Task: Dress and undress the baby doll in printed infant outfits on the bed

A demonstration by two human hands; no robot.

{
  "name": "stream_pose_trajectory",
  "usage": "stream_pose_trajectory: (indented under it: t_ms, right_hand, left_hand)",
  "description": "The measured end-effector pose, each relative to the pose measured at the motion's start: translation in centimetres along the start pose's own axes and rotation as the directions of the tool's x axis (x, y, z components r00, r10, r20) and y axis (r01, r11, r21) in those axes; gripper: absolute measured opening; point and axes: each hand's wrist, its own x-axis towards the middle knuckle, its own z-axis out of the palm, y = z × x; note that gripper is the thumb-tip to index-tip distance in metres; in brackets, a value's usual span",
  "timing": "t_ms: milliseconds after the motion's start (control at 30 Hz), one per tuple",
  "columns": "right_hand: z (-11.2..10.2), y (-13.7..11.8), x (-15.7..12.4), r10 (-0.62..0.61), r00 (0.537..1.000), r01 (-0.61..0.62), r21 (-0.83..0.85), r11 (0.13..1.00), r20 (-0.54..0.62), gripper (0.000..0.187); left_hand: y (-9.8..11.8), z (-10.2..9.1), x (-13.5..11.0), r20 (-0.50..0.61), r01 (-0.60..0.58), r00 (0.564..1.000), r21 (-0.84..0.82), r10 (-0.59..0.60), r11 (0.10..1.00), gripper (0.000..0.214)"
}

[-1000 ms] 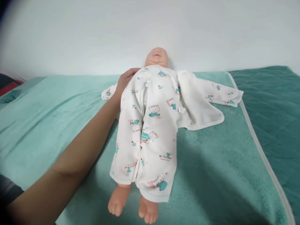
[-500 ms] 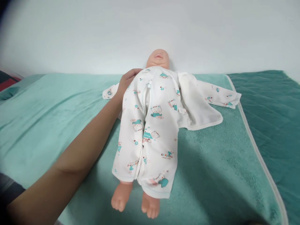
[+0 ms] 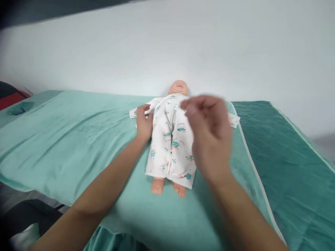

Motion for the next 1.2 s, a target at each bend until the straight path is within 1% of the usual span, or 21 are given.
stream_pose_trajectory:
  t_ms: [33, 67, 133, 167, 200, 233, 267, 333, 433, 533, 600, 667, 733, 800, 867, 933, 1000, 1067, 1100, 1133, 1200]
  right_hand:
    - [0.3, 0.2, -1.1, 0.006, 1.000, -0.007, -0.046, 0.999, -0.029, 0.017]
    - [0.6, 0.8, -2.4, 0.020, 0.999, -0.024, -0.121, 0.992, -0.041, 0.017]
    - [0.9, 2.3, -5.0, 0.053, 0.999, -0.047, -0.332, 0.942, 0.009, 0.024]
    - [1.0, 3.1, -6.3, 0.048, 0.993, 0.000, -0.419, 0.908, 0.103, 0.026]
    - [1.0, 3.5, -7.4, 0.012, 0.978, 0.092, -0.474, 0.876, 0.210, 0.026]
    - [1.0, 3.7, -8.4, -0.013, 0.958, 0.163, -0.507, 0.847, 0.287, 0.027]
    - [0.9, 3.6, -9.3, -0.020, 0.937, 0.217, -0.533, 0.818, 0.350, 0.029]
    - [0.8, 2.8, -10.6, 0.013, 0.913, 0.258, -0.603, 0.755, 0.408, 0.031]
    - [1.1, 1.1, -11.6, 0.086, 0.909, 0.266, -0.725, 0.636, 0.409, 0.030]
    - [1.8, 0.2, -11.4, 0.071, 0.917, 0.295, -0.785, 0.545, 0.393, 0.024]
    - [2.1, 0.0, -10.9, 0.053, 0.913, 0.320, -0.791, 0.522, 0.405, 0.021]
    - [2.1, -0.5, -10.4, 0.043, 0.907, 0.331, -0.773, 0.540, 0.419, 0.020]
    - [1.9, -1.3, -10.3, 0.012, 0.907, 0.332, -0.733, 0.593, 0.420, 0.016]
    - [1.7, -2.3, -10.7, -0.045, 0.898, 0.361, -0.673, 0.645, 0.439, 0.011]
    - [1.4, -2.9, -11.3, -0.091, 0.879, 0.401, -0.623, 0.672, 0.467, 0.007]
    - [0.9, -2.8, -11.9, -0.104, 0.871, 0.409, -0.591, 0.695, 0.480, 0.010]
    - [0.1, -1.9, -12.2, -0.110, 0.886, 0.377, -0.564, 0.735, 0.450, 0.023]
    - [-1.0, -0.6, -12.3, -0.096, 0.922, 0.312, -0.571, 0.759, 0.375, 0.040]
    - [-1.5, 0.0, -12.3, -0.067, 0.943, 0.263, -0.603, 0.753, 0.327, 0.045]
    - [-1.9, 0.7, -12.3, -0.022, 0.959, 0.207, -0.648, 0.733, 0.282, 0.048]
    - [-2.3, 1.8, -12.5, 0.090, 0.970, 0.108, -0.729, 0.676, 0.228, 0.044]
  left_hand:
    - [0.5, -1.2, -1.9, -0.038, 0.015, 0.999, 0.036, -0.013, 0.999, 0.031]
    - [1.0, -2.4, -3.9, -0.028, 0.036, 0.999, 0.055, -0.034, 0.998, 0.031]
    - [1.9, -4.9, -8.1, 0.117, 0.071, 0.991, 0.020, -0.073, 0.997, 0.032]
    - [2.4, -6.1, -10.0, 0.209, 0.086, 0.975, -0.010, -0.082, 0.996, 0.036]
    - [2.8, -7.3, -11.7, 0.297, 0.083, 0.952, -0.035, -0.069, 0.996, 0.039]
    - [3.2, -8.3, -13.1, 0.366, 0.075, 0.929, -0.056, -0.050, 0.996, 0.041]
    - [3.5, -9.1, -14.2, 0.410, 0.069, 0.911, -0.066, -0.036, 0.995, 0.041]
    - [4.0, -10.0, -15.6, 0.460, 0.057, 0.887, -0.072, -0.018, 0.996, 0.041]
    - [4.4, -9.9, -16.1, 0.484, 0.051, 0.875, -0.040, -0.025, 0.998, 0.037]
    - [4.7, -9.1, -15.9, 0.453, 0.090, 0.888, 0.002, -0.081, 0.996, 0.021]
    - [5.0, -9.1, -15.8, 0.440, 0.133, 0.891, -0.022, -0.110, 0.991, 0.014]
    - [5.6, -9.6, -15.7, 0.458, 0.146, 0.884, -0.076, -0.096, 0.986, 0.011]
    - [6.3, -10.6, -15.9, 0.471, 0.152, 0.880, -0.142, -0.069, 0.978, 0.009]
    - [6.8, -11.7, -16.2, 0.465, 0.174, 0.883, -0.204, -0.061, 0.963, 0.009]
    - [7.1, -12.5, -16.8, 0.454, 0.190, 0.888, -0.225, -0.070, 0.956, 0.008]
    - [7.2, -12.9, -17.3, 0.435, 0.175, 0.897, -0.199, -0.073, 0.964, 0.008]
    - [7.4, -12.9, -17.7, 0.397, 0.115, 0.916, -0.144, -0.049, 0.983, 0.014]
    - [8.0, -12.7, -17.7, 0.363, 0.004, 0.932, -0.060, 0.018, 0.998, 0.017]
    - [8.4, -12.4, -17.6, 0.363, -0.064, 0.930, -0.011, 0.064, 0.998, 0.017]
    - [8.9, -12.1, -17.4, 0.378, -0.136, 0.919, 0.038, 0.112, 0.990, 0.016]
    - [10.0, -11.2, -17.0, 0.455, -0.273, 0.871, 0.131, 0.187, 0.953, 0.016]
